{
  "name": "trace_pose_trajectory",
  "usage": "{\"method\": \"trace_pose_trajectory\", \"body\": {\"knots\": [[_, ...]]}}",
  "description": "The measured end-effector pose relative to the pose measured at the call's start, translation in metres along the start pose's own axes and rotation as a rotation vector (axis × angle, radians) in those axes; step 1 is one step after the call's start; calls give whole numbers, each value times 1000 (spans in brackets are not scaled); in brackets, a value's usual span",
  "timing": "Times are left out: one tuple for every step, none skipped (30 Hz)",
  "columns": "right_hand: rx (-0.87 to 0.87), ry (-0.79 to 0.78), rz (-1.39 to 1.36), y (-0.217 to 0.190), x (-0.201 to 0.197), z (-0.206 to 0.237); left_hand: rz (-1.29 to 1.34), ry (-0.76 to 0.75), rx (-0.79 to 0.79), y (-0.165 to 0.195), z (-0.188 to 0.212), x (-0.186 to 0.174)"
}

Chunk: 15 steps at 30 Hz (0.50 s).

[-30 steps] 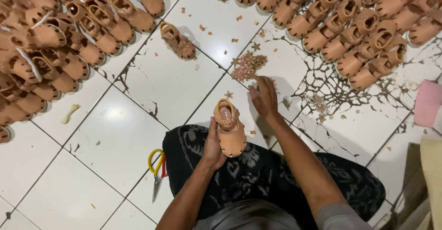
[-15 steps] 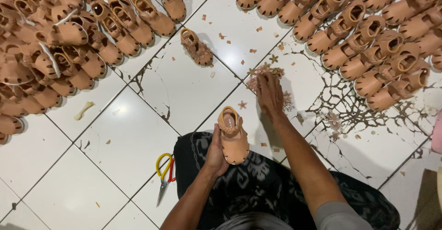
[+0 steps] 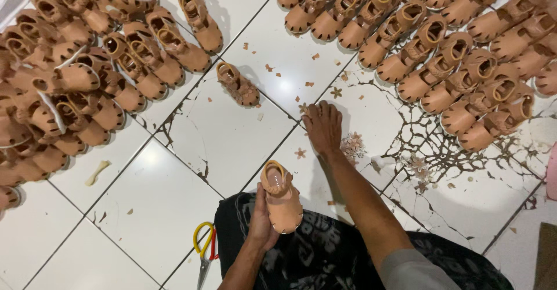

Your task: The person sits on the floor and glues small flower-shaped decorative pieces onto the strap of a child's sandal, pressing each piece in place by hand. They finish one sandal, set it with a row of completed sandals, then pick up another sandal and continue gluing flowers onto it.

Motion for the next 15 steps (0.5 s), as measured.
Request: {"method": "trace_pose_trajectory", "body": {"knots": [[26,-66,-19,-1,8,0,13,2,9,1,-2,-2],[-11,-38,-13,-4,9,0,24,4,13,3,-2,-5],[-36,-12,-1,-6,10,0,38,9,-1,1,-3,-7],[-59,15,10,-7,9,-1,49,13,-17,1,-3,-9],[-47,7,2,-5,9,-6,64,13,-18,2,-7,-10],[-42,-8,-9,-6,10,-9,52,-9,-4,3,-8,-9],[-37,-25,-22,-7,10,-11,40,-28,9,4,-7,-9],[-62,5,-39,-9,6,-13,30,-49,28,6,-7,-8],[-89,33,-56,-11,3,-14,33,-52,43,7,-6,-7],[-113,63,-73,-14,0,-12,34,-56,56,8,-4,-6],[-78,42,-172,-14,1,-9,34,-66,68,10,-4,-3],[-41,22,-270,-16,0,-1,36,-68,71,11,-3,-1],[0,0,-367,-15,-2,14,38,-69,70,12,-1,1],[-2,66,-428,-11,-11,33,38,-72,68,13,0,4],[-2,131,-488,-9,-19,58,18,-51,60,11,2,5]]}}
Point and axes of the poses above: each hand's wrist, its own z-axis away from the middle knuckle, its own x-axis out of the palm, y = z × x, the point moved 6 cm from there along -z, towards the middle knuckle, and after that the axes turned 2 degrees about x, right-handed, at the moved point
